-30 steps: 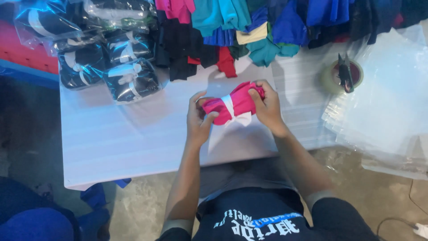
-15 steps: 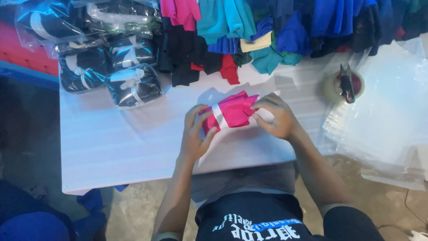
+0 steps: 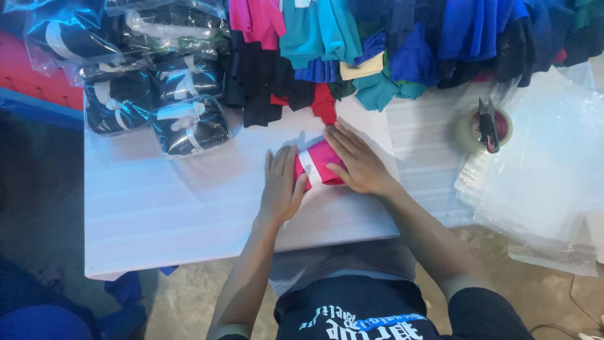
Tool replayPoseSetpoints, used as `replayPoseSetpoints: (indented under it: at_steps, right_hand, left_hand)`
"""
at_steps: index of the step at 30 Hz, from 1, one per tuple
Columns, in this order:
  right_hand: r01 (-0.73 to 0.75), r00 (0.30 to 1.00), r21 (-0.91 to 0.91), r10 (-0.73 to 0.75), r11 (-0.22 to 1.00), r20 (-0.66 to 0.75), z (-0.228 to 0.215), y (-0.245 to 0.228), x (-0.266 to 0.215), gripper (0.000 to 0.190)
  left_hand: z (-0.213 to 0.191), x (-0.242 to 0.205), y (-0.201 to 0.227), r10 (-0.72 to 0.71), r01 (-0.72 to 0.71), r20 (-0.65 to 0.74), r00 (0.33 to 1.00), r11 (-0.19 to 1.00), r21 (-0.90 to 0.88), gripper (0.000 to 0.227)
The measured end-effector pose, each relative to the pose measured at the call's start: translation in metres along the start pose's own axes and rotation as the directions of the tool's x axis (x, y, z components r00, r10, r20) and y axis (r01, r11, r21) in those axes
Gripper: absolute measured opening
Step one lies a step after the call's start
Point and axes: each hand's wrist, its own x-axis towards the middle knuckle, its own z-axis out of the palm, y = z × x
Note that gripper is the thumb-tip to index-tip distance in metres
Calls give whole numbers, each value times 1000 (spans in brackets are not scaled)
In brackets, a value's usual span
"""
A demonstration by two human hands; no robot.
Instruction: Folding a pink fabric sash, wrapping it with a white ribbon, and placing it into a clear plastic bag for packaging.
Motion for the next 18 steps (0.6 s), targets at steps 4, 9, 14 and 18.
replayPoseSetpoints:
  at_steps: [4, 9, 14, 18]
  right_hand:
    - [-117, 992, -59, 115, 991, -44, 3, -13, -3, 64]
    - [-417, 873, 54, 416, 908, -257, 13, -30, -24, 61]
    - [-381, 891, 44, 379, 924, -250, 1, -63, -47, 55]
    - [-283, 954, -171, 258, 944, -155, 13, -65, -59, 75]
  left_hand:
    - [4, -4, -7, -89, 89, -4, 996, 990, 112, 50]
    - [9, 5, 37, -220, 205, -64, 973, 962, -181, 56]
    - [55, -1, 56, -220, 203, -39, 975, 944, -261, 38]
    - [44, 10, 67, -1, 23, -275, 962, 997, 77, 45]
